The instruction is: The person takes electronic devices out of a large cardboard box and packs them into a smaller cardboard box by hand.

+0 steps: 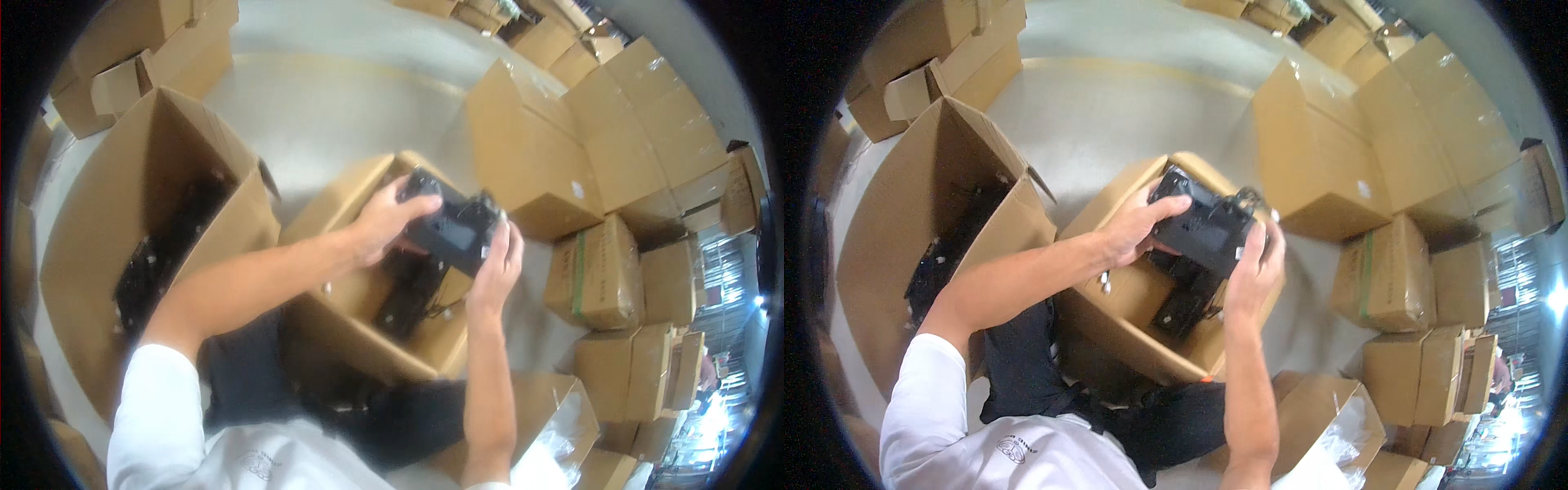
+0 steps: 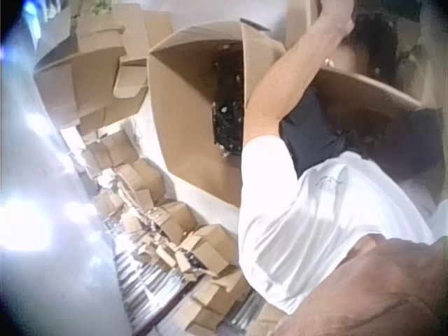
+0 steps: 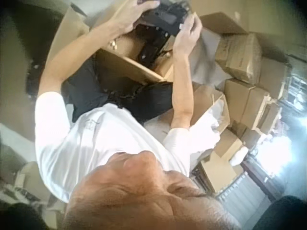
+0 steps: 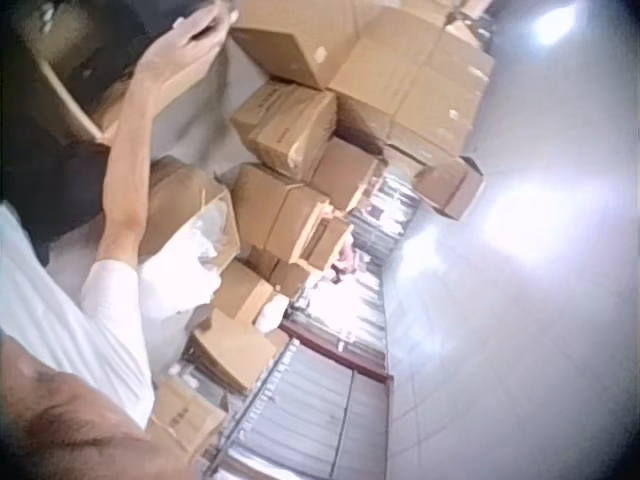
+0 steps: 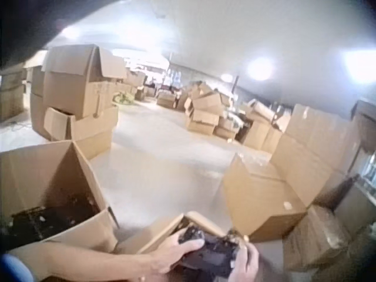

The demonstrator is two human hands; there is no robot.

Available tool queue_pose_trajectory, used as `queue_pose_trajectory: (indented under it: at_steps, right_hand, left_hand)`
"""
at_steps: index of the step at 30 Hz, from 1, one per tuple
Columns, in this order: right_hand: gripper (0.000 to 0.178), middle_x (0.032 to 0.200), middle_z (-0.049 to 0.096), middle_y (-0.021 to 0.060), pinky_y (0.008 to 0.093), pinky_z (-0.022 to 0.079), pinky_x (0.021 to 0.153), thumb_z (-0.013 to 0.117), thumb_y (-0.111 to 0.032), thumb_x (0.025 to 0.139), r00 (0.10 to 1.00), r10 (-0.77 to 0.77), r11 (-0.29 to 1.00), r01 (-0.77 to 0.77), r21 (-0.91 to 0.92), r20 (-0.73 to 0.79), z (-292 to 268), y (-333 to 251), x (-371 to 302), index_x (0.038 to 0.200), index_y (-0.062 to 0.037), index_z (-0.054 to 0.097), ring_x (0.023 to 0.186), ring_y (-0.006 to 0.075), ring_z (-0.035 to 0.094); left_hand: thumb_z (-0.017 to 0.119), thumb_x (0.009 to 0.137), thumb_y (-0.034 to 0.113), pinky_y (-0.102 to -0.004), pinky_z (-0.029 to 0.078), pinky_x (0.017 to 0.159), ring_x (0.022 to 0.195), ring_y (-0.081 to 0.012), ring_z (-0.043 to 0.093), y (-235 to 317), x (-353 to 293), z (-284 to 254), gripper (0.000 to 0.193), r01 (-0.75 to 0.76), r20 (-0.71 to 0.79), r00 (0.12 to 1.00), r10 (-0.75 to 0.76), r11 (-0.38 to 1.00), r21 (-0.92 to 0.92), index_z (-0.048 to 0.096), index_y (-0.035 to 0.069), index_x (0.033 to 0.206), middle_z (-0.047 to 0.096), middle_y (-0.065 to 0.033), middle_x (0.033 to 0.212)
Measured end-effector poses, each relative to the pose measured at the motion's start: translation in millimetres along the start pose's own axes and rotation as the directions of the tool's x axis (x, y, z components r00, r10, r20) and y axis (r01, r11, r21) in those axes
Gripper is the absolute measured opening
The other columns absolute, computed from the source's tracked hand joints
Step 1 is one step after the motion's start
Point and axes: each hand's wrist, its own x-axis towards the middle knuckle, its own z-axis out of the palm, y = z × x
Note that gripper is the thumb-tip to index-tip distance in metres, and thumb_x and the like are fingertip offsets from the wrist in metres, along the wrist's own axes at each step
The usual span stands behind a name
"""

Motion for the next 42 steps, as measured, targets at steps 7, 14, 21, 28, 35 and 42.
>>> queue_pose_trajectory:
  at_steps: [7, 14, 21, 28, 35, 42]
  right_hand:
    - [0.035, 0.11, 0.063, 0.0063, 0.0291, 0.049, 0.087, 0.06, -0.029, 0.102, 0.93, 0.361, 0.903, -0.366, 0.227, 0.065, -3, 34, 8, 0.121, 0.0007, 0.06, 0.097, 0.0148, 0.059]
    - [0.041, 0.109, 0.063, 0.0047, 0.0309, 0.049, 0.086, 0.053, -0.039, 0.105, 0.951, 0.307, 0.947, -0.309, 0.082, 0.041, -4, 46, 0, 0.121, -0.0016, 0.059, 0.096, 0.0142, 0.058]
    - [0.046, 0.122, 0.063, 0.0037, 0.0307, 0.044, 0.095, 0.05, -0.045, 0.106, 0.893, 0.355, 0.843, -0.434, 0.317, 0.277, 18, 53, -21, 0.128, -0.0056, 0.059, 0.111, 0.0147, 0.056]
    - [0.054, 0.103, 0.063, 0.0083, 0.0382, 0.046, 0.099, 0.057, -0.059, 0.098, 0.629, 0.393, 0.3, -0.778, 0.552, 0.671, 2, 49, -3, 0.11, -0.0064, 0.056, 0.104, 0.0233, 0.061]
    - [0.024, 0.094, 0.071, 0.011, 0.0351, 0.052, 0.082, 0.071, -0.027, 0.094, 0.818, 0.521, 0.502, -0.524, 0.688, 0.243, -31, 74, 30, 0.096, -0.0039, 0.066, 0.086, 0.0195, 0.066]
    - [0.036, 0.118, 0.065, 0.0129, 0.0468, 0.045, 0.102, 0.07, -0.024, 0.092, 0.448, 0.842, 0.513, -0.837, -0.191, 0.3, -10, 154, -3, 0.12, -0.0031, 0.062, 0.114, 0.0271, 0.059]
  left_hand:
    - [0.06, 0.099, 0.049, -0.0331, 0.063, 0.067, 0.089, -0.0144, 0.064, -12, 7, -6, 0.056, 0.026, -0.057, 0.998, 0.002, 0.879, 0.477, 0.055, -0.001, 0.123, 0.062, -0.0087, 0.103]
    - [0.065, 0.094, 0.054, -0.0325, 0.061, 0.058, 0.09, -0.0222, 0.069, -27, 4, -4, 0.069, -0.061, -0.099, 0.988, 0.121, 0.88, 0.471, 0.052, -0.009, 0.121, 0.064, -0.0183, 0.109]
    - [0.069, 0.097, 0.035, -0.0368, 0.058, 0.088, 0.095, -0.0208, 0.069, -21, 4, 6, 0.048, -0.183, 0.051, 0.983, 0.178, 0.978, 0.105, 0.058, -0.001, 0.127, 0.066, -0.011, 0.121]
    - [0.062, 0.1, 0.034, -0.039, 0.059, 0.087, 0.094, -0.0224, 0.071, 5, -2, 3, 0.042, 0.134, -0.025, 0.991, -0.133, 0.991, 0.023, 0.06, 0.0, 0.123, 0.071, -0.0137, 0.11]
    - [0.065, 0.099, 0.026, -0.0393, 0.06, 0.086, 0.094, -0.0221, 0.071, -40, 10, -36, 0.037, 0.341, -0.031, 0.937, -0.349, 0.89, 0.303, 0.06, -0.004, 0.119, 0.07, -0.0144, 0.107]
    - [0.069, 0.096, 0.025, -0.0399, 0.058, 0.079, 0.091, -0.0229, 0.07, -173, 63, -174, 0.037, 0.637, -0.265, 0.675, -0.688, 0.364, 0.679, 0.061, -0.001, 0.121, 0.071, -0.0129, 0.106]
